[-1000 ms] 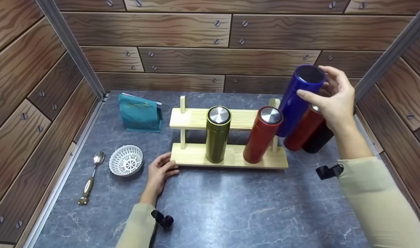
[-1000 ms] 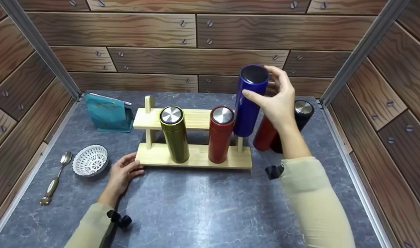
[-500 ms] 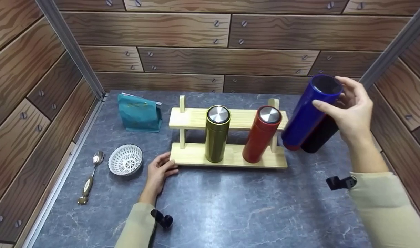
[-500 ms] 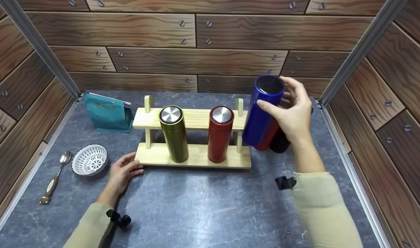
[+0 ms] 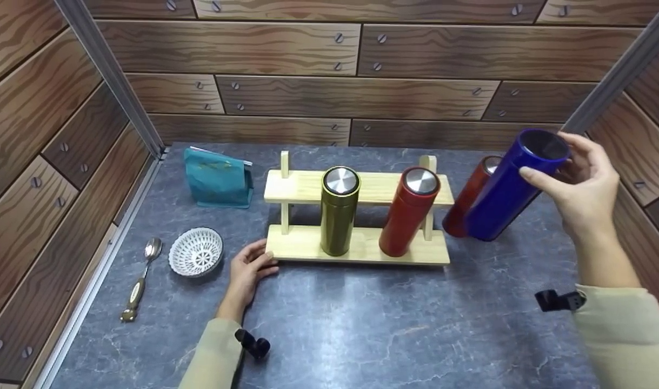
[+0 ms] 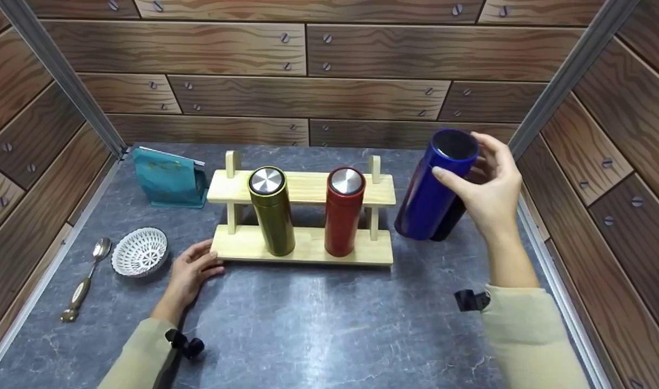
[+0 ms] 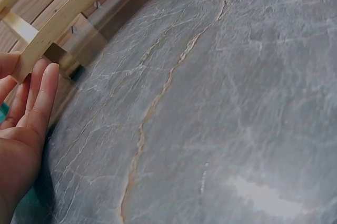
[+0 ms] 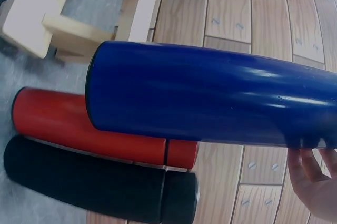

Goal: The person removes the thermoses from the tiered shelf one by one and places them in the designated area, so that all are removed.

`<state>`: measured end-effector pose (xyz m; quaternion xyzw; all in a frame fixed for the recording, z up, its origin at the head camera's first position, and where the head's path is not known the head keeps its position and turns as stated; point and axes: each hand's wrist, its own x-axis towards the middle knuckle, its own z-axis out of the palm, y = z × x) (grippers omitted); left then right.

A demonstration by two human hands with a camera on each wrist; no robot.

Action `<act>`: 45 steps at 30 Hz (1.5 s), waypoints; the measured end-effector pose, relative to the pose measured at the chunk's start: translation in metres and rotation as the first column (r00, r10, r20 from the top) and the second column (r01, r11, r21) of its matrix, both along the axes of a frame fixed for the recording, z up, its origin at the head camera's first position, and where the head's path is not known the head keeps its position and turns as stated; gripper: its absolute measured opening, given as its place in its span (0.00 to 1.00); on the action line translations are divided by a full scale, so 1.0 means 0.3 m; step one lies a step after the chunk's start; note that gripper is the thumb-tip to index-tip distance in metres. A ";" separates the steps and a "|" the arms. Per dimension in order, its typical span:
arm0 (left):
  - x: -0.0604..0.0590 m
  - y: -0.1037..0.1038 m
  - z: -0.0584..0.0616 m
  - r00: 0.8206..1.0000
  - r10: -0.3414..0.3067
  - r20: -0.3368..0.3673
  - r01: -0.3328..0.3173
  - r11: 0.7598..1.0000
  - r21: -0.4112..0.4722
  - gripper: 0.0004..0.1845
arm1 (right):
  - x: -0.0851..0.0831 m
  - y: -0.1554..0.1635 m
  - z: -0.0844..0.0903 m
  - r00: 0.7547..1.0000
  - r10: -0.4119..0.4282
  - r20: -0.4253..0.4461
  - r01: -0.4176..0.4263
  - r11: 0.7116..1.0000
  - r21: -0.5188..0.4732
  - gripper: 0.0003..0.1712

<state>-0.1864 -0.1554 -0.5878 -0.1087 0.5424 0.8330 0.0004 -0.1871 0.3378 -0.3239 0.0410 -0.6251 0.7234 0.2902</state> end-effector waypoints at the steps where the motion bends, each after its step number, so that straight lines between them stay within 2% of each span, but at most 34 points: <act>1: 0.002 0.000 0.000 1.000 0.002 0.003 -0.002 1.000 0.000 0.23 | 0.003 0.007 -0.003 1.000 -0.004 0.004 0.004 1.000 -0.002 0.39; 12: 0.000 -0.002 0.005 1.000 -0.010 0.005 0.010 1.000 -0.017 0.24 | 0.047 0.106 -0.050 0.997 -0.065 0.040 0.067 0.997 -0.035 0.39; 21: 0.000 -0.014 0.008 1.000 0.001 0.013 -0.001 1.000 -0.008 0.24 | 0.041 0.186 -0.116 0.988 -0.145 0.050 0.146 0.989 -0.020 0.38; 26: -0.003 -0.014 0.007 1.000 -0.010 0.016 0.010 1.000 -0.012 0.24 | 0.034 0.244 -0.151 0.971 -0.220 0.090 0.220 0.975 0.018 0.37; 29: -0.004 -0.009 0.001 1.000 -0.014 0.018 0.014 1.000 -0.007 0.24 | 0.031 0.276 -0.160 0.953 -0.275 0.126 0.268 0.961 0.068 0.37; 38: -0.002 -0.010 -0.005 1.000 -0.015 0.019 0.015 1.000 -0.023 0.24 | 0.007 0.334 -0.207 0.910 -0.339 0.236 0.329 0.941 0.082 0.39; 40: -0.002 -0.009 -0.005 1.000 -0.017 0.016 0.017 1.000 -0.024 0.24 | 0.000 0.343 -0.218 0.904 -0.344 0.255 0.343 0.938 0.051 0.39; 45: -0.004 -0.007 -0.007 1.000 -0.016 0.006 0.016 1.000 -0.011 0.24 | -0.023 0.358 -0.238 0.917 -0.286 0.278 0.332 0.933 -0.138 0.43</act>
